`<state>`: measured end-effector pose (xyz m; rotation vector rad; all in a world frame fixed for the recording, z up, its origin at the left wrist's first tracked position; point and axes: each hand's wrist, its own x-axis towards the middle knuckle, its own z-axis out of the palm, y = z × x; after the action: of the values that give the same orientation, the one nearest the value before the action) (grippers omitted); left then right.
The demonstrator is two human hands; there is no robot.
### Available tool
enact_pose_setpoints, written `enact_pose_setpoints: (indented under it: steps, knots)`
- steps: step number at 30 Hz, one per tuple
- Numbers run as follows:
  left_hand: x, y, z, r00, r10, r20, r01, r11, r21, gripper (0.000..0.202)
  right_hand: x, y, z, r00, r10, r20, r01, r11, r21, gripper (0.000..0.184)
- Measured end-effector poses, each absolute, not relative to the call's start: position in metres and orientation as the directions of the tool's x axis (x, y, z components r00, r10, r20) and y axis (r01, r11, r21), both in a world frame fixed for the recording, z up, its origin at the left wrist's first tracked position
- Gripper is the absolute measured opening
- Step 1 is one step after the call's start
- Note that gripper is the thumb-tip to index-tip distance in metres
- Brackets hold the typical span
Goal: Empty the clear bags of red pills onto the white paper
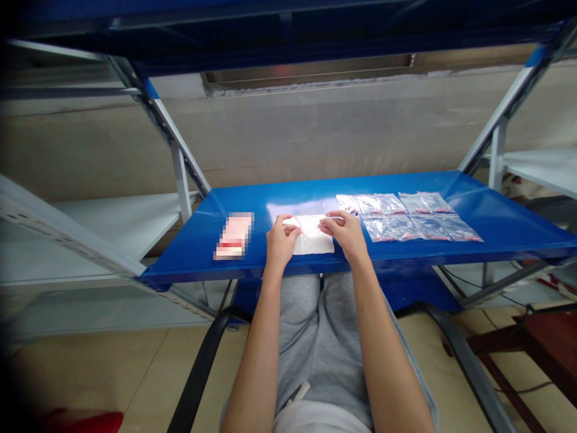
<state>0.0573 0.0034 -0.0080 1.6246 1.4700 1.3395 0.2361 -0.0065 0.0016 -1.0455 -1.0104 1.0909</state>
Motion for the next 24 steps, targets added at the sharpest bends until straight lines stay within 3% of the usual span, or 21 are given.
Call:
enact_pose_setpoints:
  steps: [13,24]
  knots:
    - [0.0577,0.0043,-0.0096,-0.106,0.943,0.317,0.394,-0.253,0.883,0.040,0.2374,-0.0080,0.0032,0.140,0.985,0.098,-0.218,0.127,-0.968,0.046]
    - [0.0591,0.0030,-0.0075,-0.091,0.945,0.315,0.408,-0.253,0.877,0.037,0.2369,-0.0051,0.0024,0.188,0.974,0.123,-0.120,0.147,-0.982,0.032]
